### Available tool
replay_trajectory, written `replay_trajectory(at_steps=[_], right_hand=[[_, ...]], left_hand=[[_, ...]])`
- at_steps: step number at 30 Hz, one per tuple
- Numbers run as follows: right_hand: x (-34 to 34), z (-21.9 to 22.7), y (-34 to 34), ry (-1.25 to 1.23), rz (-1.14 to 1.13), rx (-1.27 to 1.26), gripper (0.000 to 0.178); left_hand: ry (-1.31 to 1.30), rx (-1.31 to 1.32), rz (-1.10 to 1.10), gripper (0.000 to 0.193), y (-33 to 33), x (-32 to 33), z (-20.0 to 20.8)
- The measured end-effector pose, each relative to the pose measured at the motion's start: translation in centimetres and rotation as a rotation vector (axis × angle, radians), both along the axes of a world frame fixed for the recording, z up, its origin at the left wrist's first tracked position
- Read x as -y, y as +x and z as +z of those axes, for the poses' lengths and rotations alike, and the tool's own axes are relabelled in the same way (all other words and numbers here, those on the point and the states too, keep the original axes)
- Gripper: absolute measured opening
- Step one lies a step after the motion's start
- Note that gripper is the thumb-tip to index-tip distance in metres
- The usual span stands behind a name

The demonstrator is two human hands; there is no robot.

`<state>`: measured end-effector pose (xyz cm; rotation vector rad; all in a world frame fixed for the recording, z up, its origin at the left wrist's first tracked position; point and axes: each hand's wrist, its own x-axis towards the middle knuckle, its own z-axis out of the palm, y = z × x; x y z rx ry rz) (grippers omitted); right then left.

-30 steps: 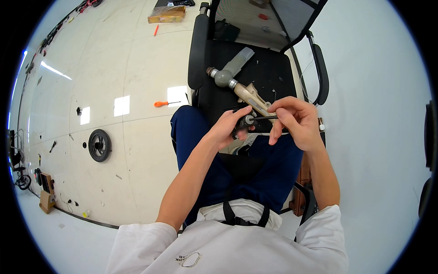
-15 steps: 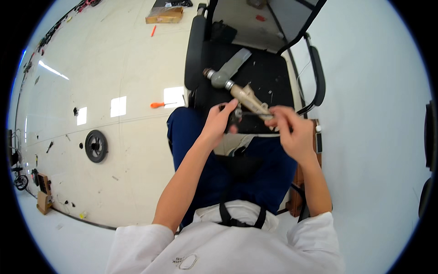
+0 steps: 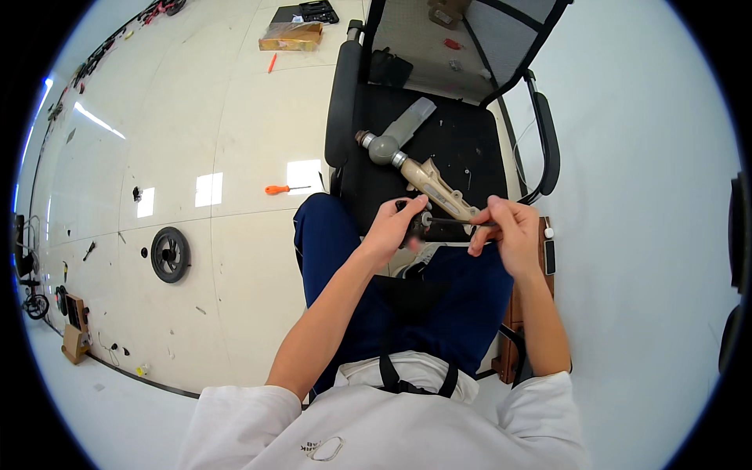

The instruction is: The person assembles a bicycle brake caliper by hand, inserting small components and using a hex key to tighten a bolt. The person handles the caliper, brake pads, and a hex key while seated in a workshop.

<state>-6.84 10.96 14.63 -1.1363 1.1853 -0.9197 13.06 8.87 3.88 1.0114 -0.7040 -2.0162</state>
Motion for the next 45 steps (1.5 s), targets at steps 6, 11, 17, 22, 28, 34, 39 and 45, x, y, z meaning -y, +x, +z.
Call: replay_trajectory(at_steps=[6,11,17,22,28,34,39,45], right_hand=[[-0.6,-2.1,0.6,0.096,-0.106,0.575,0.030],[-1.5,-1.1,0.8,-0.435,0.080,-0.202,0.024],[-0.4,0.4,1.3,-0.161,-0.015,-0.132,0.030],[0.4,0.2,1.2,0.082,-0.126,0.215,0.034],[0.8,-0.1,1.9,-0.009,0.126,0.423,0.043],[0.2,0.4,0.9,-0.080,0.145,0.110,0.027],[0.5,0.1,0.5,-0.231,-0.113,-0.452,0.024],[0.5,-1.8,-0.4,-0.116,-0.074,0.301,0.024]], left_hand=[[-0.026,-0.006,0.118,0.036,0.6,0.4,0.0],[0.121,-0.082,-0.008,0.037,1.1,0.5,0.4],[-0.012,-0.018,0.075,0.037,-0.4,0.0,-0.5],[0.000,0.022,0.227,0.035,-2.1,-0.2,-0.8],[0.293,-0.253,0.088,0.034,-0.1,0.5,-1.1],[0.308,-0.352,-0.089,0.034,-1.1,-0.3,-1.2],[0.207,-0.028,0.074,0.033,-1.3,-0.9,-0.2],[0.244,-0.132,-0.053,0.037,-1.1,-0.2,0.0]])
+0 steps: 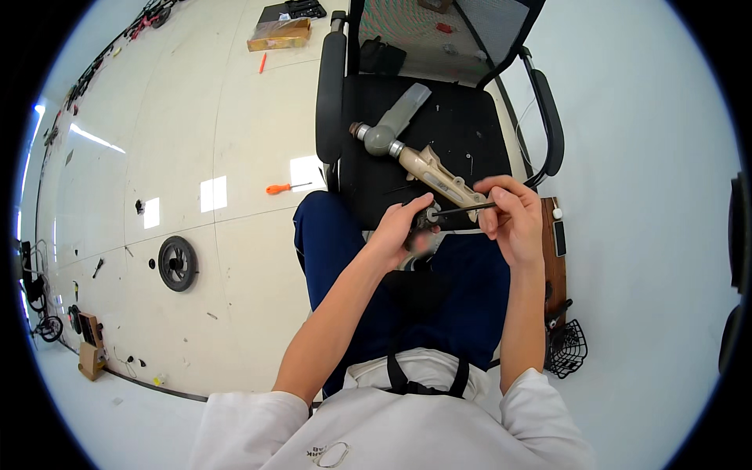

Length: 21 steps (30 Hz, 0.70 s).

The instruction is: The person assembles a bicycle brake caliper by hand, inserting small components and using a hex key to tighten a bolt. The person handles the caliper, brake pads, and a hex key while seated in a workshop.

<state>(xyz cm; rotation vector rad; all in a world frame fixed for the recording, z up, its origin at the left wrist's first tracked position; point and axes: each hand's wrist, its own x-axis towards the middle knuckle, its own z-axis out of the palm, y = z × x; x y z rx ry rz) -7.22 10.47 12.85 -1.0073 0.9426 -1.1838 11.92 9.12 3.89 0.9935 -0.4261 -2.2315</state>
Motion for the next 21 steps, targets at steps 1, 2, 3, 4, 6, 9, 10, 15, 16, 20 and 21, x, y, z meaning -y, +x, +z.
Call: replay_trajectory(at_steps=[1,2,3,4,6,9,10,15,16,20,21], right_hand=[[-0.4,-0.7,0.2,0.004,-0.010,0.022,0.024],[-0.7,-0.9,0.4,0.001,-0.015,0.040,0.025],[-0.9,-0.9,0.7,-0.003,-0.021,0.057,0.026],[-0.9,-0.9,0.9,-0.050,-0.065,-0.026,0.026],[-1.0,-0.9,1.0,-0.111,-0.195,-0.336,0.024],[-0.9,-0.6,1.7,-0.201,-0.400,-0.647,0.020],[-1.3,-0.9,2.2,-0.222,-0.465,-0.706,0.021],[-1.9,-1.6,4.7,-0.089,-0.644,-0.527,0.023],[-1.8,-1.7,4.7,-0.046,-0.634,-0.482,0.026],[-0.8,-2.0,1.7,0.083,-0.133,0.078,0.034],[-0.9,-1.8,1.9,0.064,-0.099,0.124,0.035]], left_hand=[[0.019,-0.012,-0.007,0.037,0.1,-0.3,-0.1],[0.031,-0.028,-0.010,0.037,0.2,-0.2,0.1],[0.034,-0.034,-0.008,0.037,0.2,-0.1,0.2],[0.037,-0.040,-0.008,0.037,0.1,0.1,0.3],[0.032,-0.034,-0.004,0.037,0.1,-0.1,-0.3],[-0.009,0.019,0.025,0.036,-0.1,0.0,-0.8],[-0.019,0.052,0.052,0.036,-0.3,-0.4,-0.8],[-0.277,0.330,0.287,0.035,-1.2,-0.9,-0.9],[-0.308,0.367,0.300,0.035,-1.0,-0.7,-0.8],[-0.208,0.183,0.253,0.035,0.1,0.4,-0.6],[-0.137,0.148,0.202,0.035,0.5,0.5,-0.7]])
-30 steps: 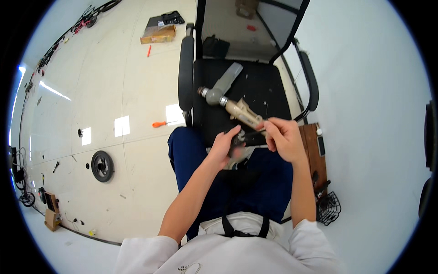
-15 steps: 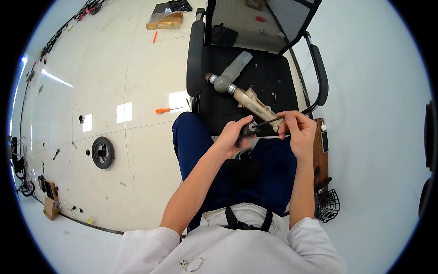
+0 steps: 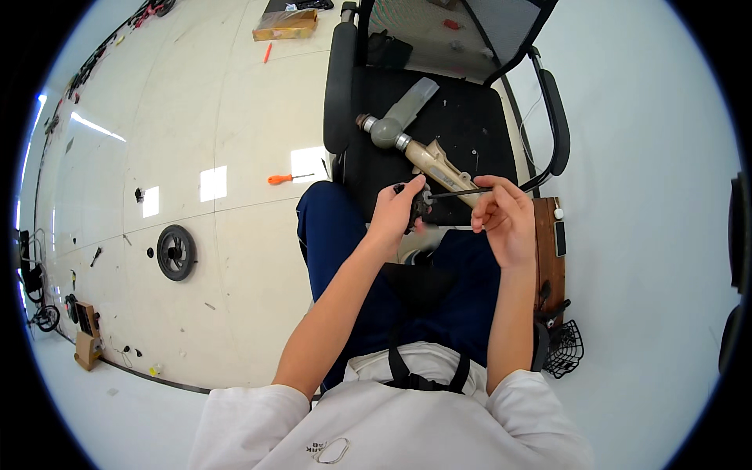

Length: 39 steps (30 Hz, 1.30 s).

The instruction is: The person assembles a bicycle brake caliper by hand, inserting small components and using a hex key to tighten a bolt. The person handles the caliper, brake pads, and a hex key while seated in a workshop.

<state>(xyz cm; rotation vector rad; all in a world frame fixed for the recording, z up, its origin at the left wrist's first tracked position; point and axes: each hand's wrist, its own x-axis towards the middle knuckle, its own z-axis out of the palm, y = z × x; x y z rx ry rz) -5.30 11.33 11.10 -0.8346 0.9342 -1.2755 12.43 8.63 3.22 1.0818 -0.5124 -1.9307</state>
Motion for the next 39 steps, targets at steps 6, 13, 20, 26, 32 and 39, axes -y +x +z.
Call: replay_trajectory(at_steps=[6,13,20,26,32,39], right_hand=[[0.7,0.7,-0.9,-0.149,0.167,-0.231,0.029],[1.2,-1.4,0.0,-0.045,-0.157,-0.254,0.021],[-0.3,-2.9,0.1,0.002,0.002,0.352,0.026],[0.7,-0.5,-0.7,-0.152,0.150,-0.113,0.021],[0.4,0.8,1.9,-0.053,-0.004,-0.450,0.032],[-0.6,-0.4,2.4,-0.170,0.093,-0.879,0.029]], left_hand=[[0.180,-0.160,-0.183,0.033,0.7,0.2,0.4],[-0.065,0.066,-0.077,0.033,0.2,0.0,-0.2],[-0.022,-0.005,-0.089,0.035,1.0,0.3,0.4],[0.086,-0.041,-0.209,0.035,1.2,0.2,0.0],[-0.048,0.148,-0.079,0.034,0.8,0.1,0.3],[0.002,0.001,-0.143,0.033,1.5,0.3,0.7]])
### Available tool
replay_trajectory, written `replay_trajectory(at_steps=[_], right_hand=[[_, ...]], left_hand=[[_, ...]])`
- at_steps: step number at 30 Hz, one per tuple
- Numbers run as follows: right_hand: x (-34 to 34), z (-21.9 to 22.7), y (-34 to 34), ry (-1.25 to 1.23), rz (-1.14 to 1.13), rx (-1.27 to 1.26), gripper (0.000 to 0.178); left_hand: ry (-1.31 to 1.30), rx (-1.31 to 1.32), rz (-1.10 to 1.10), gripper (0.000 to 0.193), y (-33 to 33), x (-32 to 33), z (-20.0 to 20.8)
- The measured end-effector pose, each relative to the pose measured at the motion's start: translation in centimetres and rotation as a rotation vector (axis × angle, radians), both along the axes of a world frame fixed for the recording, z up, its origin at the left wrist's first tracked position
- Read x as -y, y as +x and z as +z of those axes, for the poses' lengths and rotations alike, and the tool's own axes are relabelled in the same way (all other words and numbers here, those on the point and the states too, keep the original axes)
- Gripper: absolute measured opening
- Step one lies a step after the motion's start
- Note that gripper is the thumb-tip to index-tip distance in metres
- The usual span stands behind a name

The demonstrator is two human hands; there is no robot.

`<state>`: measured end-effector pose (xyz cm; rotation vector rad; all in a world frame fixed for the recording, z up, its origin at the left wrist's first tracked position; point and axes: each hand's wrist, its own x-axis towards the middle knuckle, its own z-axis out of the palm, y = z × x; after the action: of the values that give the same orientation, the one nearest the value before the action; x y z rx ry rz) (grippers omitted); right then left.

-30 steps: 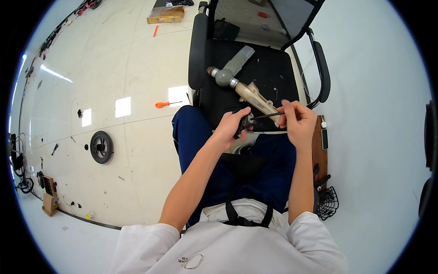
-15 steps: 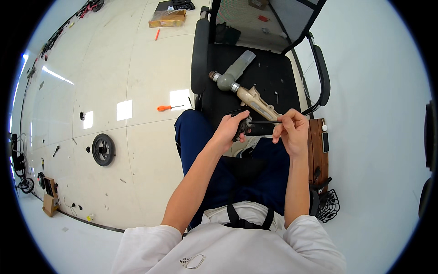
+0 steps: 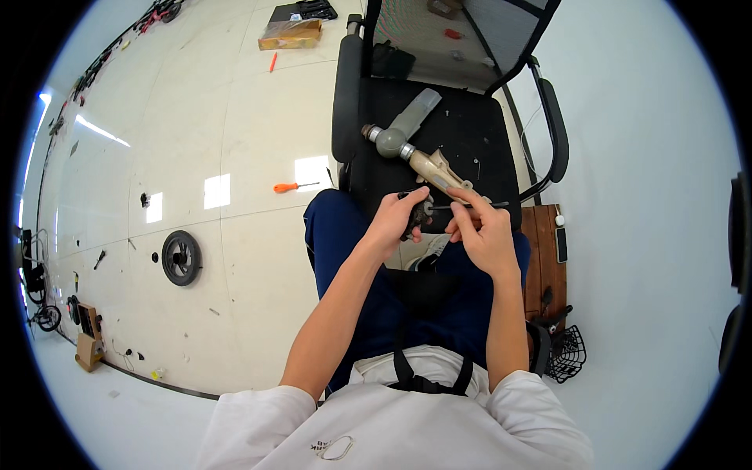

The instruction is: The person assembles a bicycle brake caliper by hand, inserting small components and using a hex key to tighten a bolt. The person handles the caliper, brake pads, and a hex key while seated in a workshop.

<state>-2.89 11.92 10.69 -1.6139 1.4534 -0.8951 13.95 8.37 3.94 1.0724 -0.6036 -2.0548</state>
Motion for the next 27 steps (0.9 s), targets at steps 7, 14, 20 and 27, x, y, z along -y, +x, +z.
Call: replay_trajectory(at_steps=[7,14,20,27], right_hand=[[-1.6,6.0,-0.5,-0.305,-0.051,-0.354,0.039],[0.8,7.6,-4.1,-0.536,0.192,-0.636,0.011],[1.2,5.8,-4.3,-0.346,0.121,-0.327,0.013],[0.0,2.1,-3.4,0.248,-0.126,0.647,0.019]], left_hand=[[0.124,-0.172,-0.056,0.034,0.2,0.0,0.5],[0.142,-0.140,-0.112,0.033,0.2,0.2,0.4],[-0.030,0.029,0.094,0.034,-0.4,-0.1,-0.1],[-0.172,0.142,0.190,0.034,-0.1,0.2,-0.3]])
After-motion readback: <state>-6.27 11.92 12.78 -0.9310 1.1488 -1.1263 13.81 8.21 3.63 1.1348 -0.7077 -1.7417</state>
